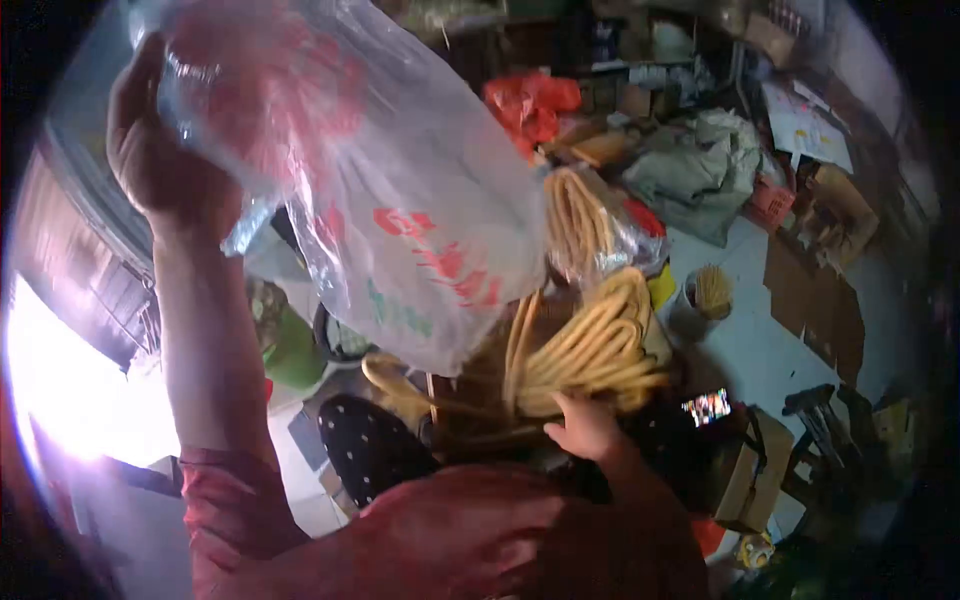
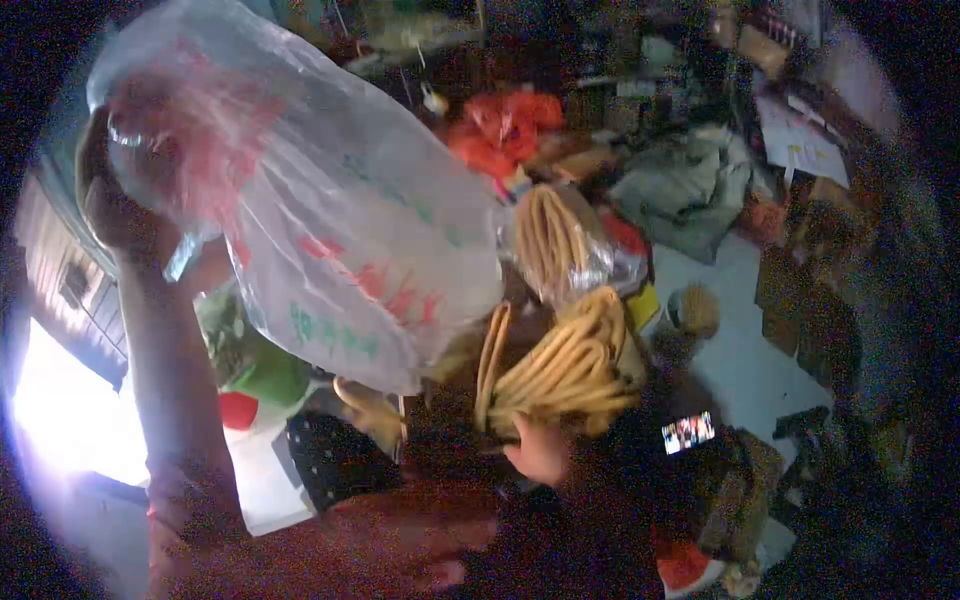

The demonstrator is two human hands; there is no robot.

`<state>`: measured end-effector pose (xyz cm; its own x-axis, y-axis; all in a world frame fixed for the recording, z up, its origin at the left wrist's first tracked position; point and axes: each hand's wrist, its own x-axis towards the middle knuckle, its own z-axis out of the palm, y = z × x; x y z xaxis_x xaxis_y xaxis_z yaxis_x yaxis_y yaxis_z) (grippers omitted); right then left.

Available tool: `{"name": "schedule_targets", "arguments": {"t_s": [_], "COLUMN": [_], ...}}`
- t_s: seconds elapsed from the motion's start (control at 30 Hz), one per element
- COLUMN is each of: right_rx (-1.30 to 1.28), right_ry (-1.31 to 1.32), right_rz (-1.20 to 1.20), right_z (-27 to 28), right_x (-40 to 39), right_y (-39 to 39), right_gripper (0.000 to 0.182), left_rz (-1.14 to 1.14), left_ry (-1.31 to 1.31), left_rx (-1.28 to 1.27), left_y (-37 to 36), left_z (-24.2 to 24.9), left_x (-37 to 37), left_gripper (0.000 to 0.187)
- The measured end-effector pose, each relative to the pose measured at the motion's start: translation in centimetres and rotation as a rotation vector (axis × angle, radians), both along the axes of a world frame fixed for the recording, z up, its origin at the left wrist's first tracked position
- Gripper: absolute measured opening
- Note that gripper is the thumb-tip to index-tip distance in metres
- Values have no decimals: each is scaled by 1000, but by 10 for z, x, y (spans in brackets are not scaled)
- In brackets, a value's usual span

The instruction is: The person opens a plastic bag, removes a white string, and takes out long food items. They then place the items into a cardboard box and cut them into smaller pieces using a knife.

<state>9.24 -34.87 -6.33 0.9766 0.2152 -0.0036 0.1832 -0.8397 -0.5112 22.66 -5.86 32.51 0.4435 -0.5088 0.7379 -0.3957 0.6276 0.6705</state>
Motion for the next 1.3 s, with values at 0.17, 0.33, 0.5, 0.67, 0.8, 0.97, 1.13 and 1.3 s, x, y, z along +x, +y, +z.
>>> {"name": "schedule_targets", "arguments": {"t_s": [0.17,0.33,0.5,0.67,0.8,0.97,1.13,1.3], "right_rx": [993,1382,1997,2054,1595,1300,1476,1329], "right_ry": [78,73,80,-427,-809,-1040,-1290,-1195], "right_rz": [-111,-92,78,-253,-666,-989,-1452,-1836], "right_z": [18,66,67,106,114,102,8,-56], "right_x": [17,24,44,29,-19,-139,-238,-274], "right_y": [-3,5,-9,-71,-165,-256,-343,-322], "right_gripper": [77,88,26,14,14,30,23,19], "left_rz": [421,229,118,295,531,326,209,187], "left_ry": [-443,-354,-185,-221,-266,27,254,576], "left_rx": [-277,-126,100,357,576,805,885,874], "left_y": [-18,-24,-101,-67,-73,-93,-87,-68], "left_z": [-20,-51,-85,-107,-118,-156,-208,-242], "left_x": [-7,-9,-103,-48,-34,-35,-43,-33], "left_gripper": [29,36,51,67,81,87,73,60]}}
